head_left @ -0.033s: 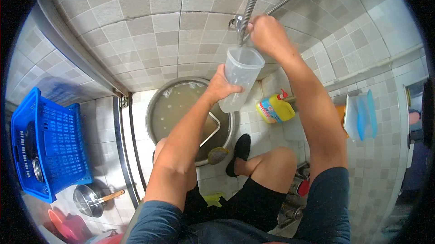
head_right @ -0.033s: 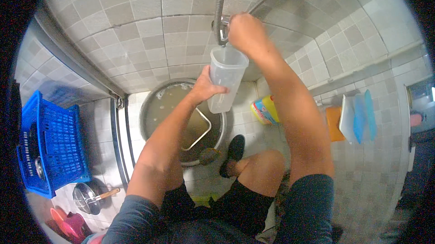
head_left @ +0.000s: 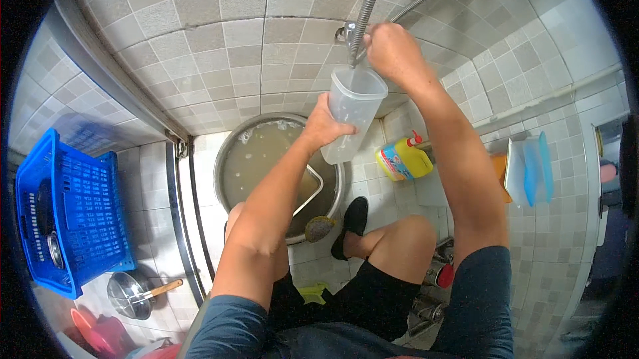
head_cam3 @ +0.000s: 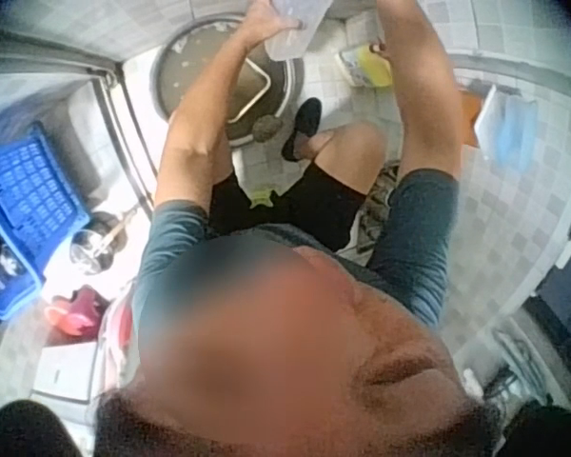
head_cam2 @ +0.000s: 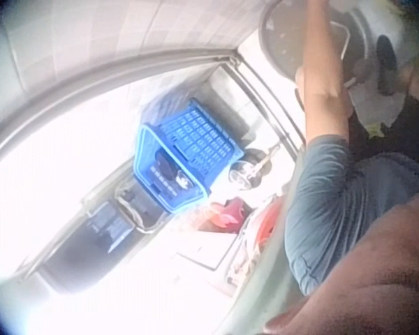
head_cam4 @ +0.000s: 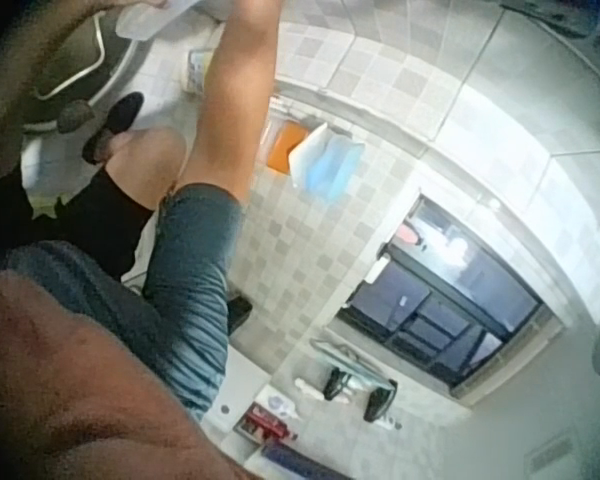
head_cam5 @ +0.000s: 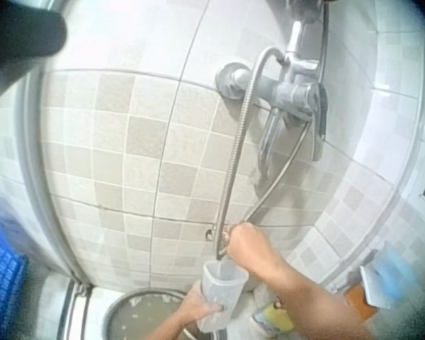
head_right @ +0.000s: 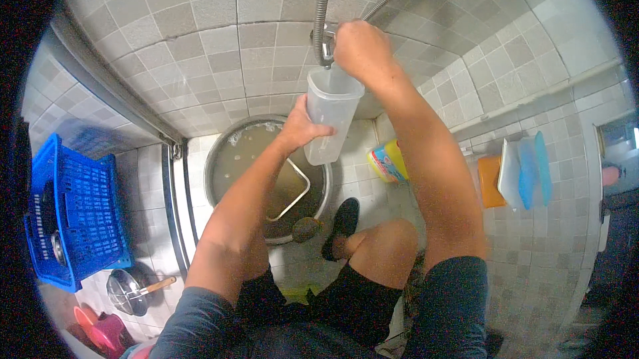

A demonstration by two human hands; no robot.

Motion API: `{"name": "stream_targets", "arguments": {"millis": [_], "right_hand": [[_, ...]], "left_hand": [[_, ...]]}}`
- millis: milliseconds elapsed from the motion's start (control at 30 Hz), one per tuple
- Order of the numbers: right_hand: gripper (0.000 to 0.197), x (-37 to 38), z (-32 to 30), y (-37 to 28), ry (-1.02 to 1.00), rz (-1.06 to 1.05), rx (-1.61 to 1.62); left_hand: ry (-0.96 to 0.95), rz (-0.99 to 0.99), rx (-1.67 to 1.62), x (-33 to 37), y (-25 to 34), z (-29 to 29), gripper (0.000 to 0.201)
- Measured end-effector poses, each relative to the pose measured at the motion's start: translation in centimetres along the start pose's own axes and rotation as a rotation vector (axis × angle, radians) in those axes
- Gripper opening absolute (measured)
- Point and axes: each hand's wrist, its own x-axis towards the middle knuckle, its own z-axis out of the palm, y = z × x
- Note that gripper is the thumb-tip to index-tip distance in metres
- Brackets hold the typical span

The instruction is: The person washes a metal pan and several plastic containers in a basin, then carries a pot and a strainer to a drying area and collects other plastic storage containers.

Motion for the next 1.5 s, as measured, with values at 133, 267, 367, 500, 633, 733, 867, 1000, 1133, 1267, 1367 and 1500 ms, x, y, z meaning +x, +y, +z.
{"name": "stream_targets", "arguments": {"millis": [133, 267, 367, 500, 633, 733, 867, 1000, 1133, 1267, 1367, 1500], "right_hand": [[0.024, -0.9, -0.5, -2.6, -0.132, 0.087, 0.034], [0.025, -3.1, 0.3, -0.2, 0.039, -0.029, 0.391], [0.031, -7.6, 1.8, 0.6, 0.156, 0.087, 0.835], [0.069, -16.3, 5.2, -0.4, -0.095, 0.313, 1.033], [0.094, -20.6, 6.3, -4.7, -0.177, 0.192, 1.335], [0.088, -19.5, 4.3, -6.0, -0.274, 0.266, 1.540], [0.080, -20.7, 4.8, -4.7, -0.219, 0.388, 1.529], [0.075, -24.6, 5.2, -4.3, -0.126, 0.498, 1.400], [0.073, -25.5, 4.6, -6.2, -0.026, 0.430, 1.211], [0.080, -26.6, 6.3, -4.4, -0.012, 0.475, 1.077], [0.079, -28.0, 5.4, -5.9, -0.024, 0.384, 1.053], [0.079, -26.5, 6.1, -4.4, -0.037, 0.436, 1.132]], "left_hand": [[0.053, 0.043, 0.004, -0.2, -0.1, -0.8, 0.104], [0.008, 0.017, 0.022, -1.3, 0.8, -1.8, 0.104], [-0.007, -0.010, 0.011, -2.0, 1.1, -3.8, 0.100], [-0.258, -0.091, -0.251, -4.6, 4.5, -6.7, 0.082], [-0.364, -0.179, -0.464, -8.7, 7.7, -6.7, 0.078], [-0.357, -0.194, -0.560, -11.2, 8.0, -7.9, 0.082], [-0.266, -0.231, -0.416, -12.5, 9.4, -7.4, 0.089], [0.006, -0.282, -0.241, -11.2, 8.6, -9.9, 0.084], [0.192, -0.270, -0.298, -11.2, 8.9, -10.9, 0.059], [0.214, -0.245, -0.362, -11.7, 9.7, -10.4, 0.041], [0.238, -0.218, -0.367, -11.9, 10.4, -11.1, 0.036], [0.191, -0.216, -0.345, -12.1, 10.6, -11.2, 0.051]]}}
